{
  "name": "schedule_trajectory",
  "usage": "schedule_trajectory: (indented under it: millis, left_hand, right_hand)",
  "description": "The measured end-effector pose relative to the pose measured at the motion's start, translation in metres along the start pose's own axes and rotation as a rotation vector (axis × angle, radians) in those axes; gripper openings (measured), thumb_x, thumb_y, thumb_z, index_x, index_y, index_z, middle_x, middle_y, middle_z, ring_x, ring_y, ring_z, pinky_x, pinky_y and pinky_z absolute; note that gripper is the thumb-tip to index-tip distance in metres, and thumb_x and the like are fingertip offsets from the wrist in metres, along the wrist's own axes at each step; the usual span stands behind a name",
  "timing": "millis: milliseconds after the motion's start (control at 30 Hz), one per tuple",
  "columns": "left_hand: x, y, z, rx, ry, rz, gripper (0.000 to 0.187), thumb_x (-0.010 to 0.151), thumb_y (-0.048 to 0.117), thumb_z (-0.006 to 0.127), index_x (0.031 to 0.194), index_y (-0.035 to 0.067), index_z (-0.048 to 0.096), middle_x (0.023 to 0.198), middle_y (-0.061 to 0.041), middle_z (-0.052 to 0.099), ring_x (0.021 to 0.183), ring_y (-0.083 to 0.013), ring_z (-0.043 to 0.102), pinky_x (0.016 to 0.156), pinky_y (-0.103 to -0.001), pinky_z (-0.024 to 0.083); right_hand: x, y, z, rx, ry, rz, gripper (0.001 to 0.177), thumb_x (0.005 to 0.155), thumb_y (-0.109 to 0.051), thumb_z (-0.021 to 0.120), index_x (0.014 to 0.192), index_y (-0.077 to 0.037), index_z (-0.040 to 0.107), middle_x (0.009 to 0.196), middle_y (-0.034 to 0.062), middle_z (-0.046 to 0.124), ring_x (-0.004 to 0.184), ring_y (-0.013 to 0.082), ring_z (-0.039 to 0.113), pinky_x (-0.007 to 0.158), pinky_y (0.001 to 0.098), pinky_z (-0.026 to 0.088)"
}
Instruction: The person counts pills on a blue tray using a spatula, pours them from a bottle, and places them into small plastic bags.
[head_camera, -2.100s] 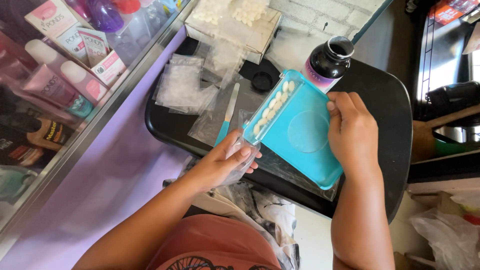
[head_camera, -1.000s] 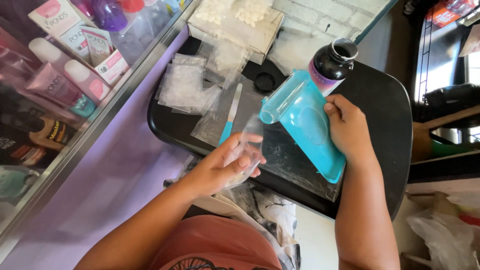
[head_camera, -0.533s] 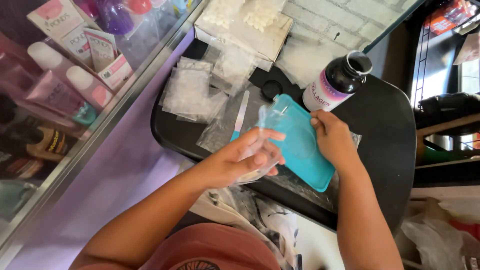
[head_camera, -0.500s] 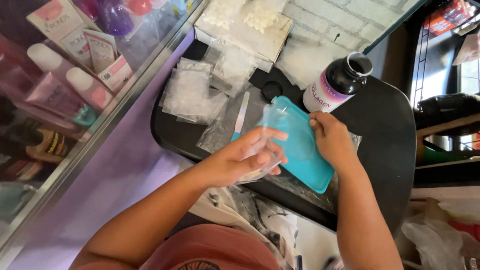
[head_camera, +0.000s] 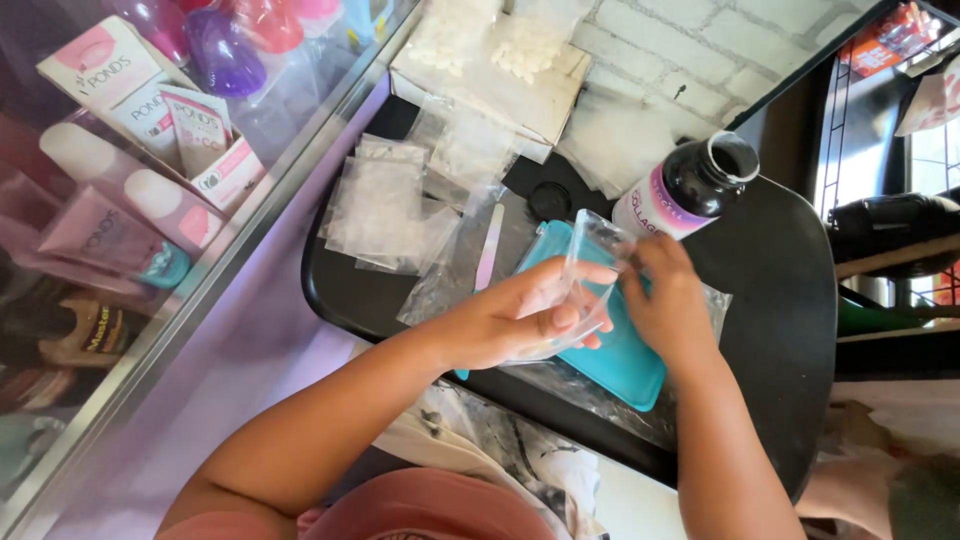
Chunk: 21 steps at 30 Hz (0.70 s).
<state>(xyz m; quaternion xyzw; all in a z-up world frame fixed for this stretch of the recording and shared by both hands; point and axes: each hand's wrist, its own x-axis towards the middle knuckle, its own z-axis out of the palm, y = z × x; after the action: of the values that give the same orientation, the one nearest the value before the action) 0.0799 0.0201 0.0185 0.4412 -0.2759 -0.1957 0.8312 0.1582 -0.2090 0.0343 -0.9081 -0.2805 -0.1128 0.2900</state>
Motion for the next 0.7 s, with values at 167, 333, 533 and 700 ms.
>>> schedule_trajectory:
  millis: [167, 333, 533, 700]
  left_hand:
    - [0.019, 0.011, -0.004, 0.130, -0.045, -0.005, 0.072, 0.107, 0.046, 0.056, 0.159, 0.001, 0.035, 0.130, -0.017, 0.061, 0.119, -0.0221, 0.060, 0.103, -0.037, 0.047]
    - [0.051, 0.014, -0.003, 0.137, -0.055, 0.062, 0.072, 0.106, 0.050, 0.057, 0.156, 0.001, 0.039, 0.147, -0.015, 0.053, 0.141, -0.0217, 0.051, 0.118, -0.038, 0.043]
    - [0.081, 0.024, 0.003, 0.538, -0.033, 0.154, 0.067, 0.109, 0.058, 0.048, 0.152, 0.006, 0.054, 0.153, -0.016, 0.053, 0.148, -0.0263, 0.047, 0.124, -0.040, 0.038]
    - [0.107, 0.030, 0.002, 0.596, -0.135, 0.101, 0.078, 0.100, 0.064, 0.040, 0.155, 0.009, 0.047, 0.152, -0.016, 0.046, 0.143, -0.0262, 0.048, 0.116, -0.040, 0.043]
  right_hand:
    - [-0.013, 0.009, -0.008, 0.351, 0.127, -0.008, 0.020, 0.104, -0.019, 0.061, 0.110, 0.000, 0.065, 0.105, 0.0115, 0.063, 0.097, 0.0238, 0.064, 0.088, 0.0365, 0.052]
    - [-0.032, 0.028, -0.007, 0.935, 0.077, -0.012, 0.041, 0.112, -0.040, 0.063, 0.108, 0.001, 0.063, 0.106, 0.0069, 0.060, 0.100, 0.0150, 0.057, 0.097, 0.0307, 0.046]
    - [-0.030, -0.003, -0.020, 1.074, 0.105, 0.011, 0.059, 0.097, -0.043, 0.074, 0.135, -0.001, 0.059, 0.131, 0.0085, 0.062, 0.126, 0.0185, 0.058, 0.113, 0.0349, 0.043]
    - [-0.045, 0.027, -0.026, 0.965, 0.193, 0.137, 0.026, 0.102, -0.013, 0.070, 0.123, 0.001, 0.064, 0.116, 0.0053, 0.070, 0.108, 0.0121, 0.064, 0.099, 0.0284, 0.050]
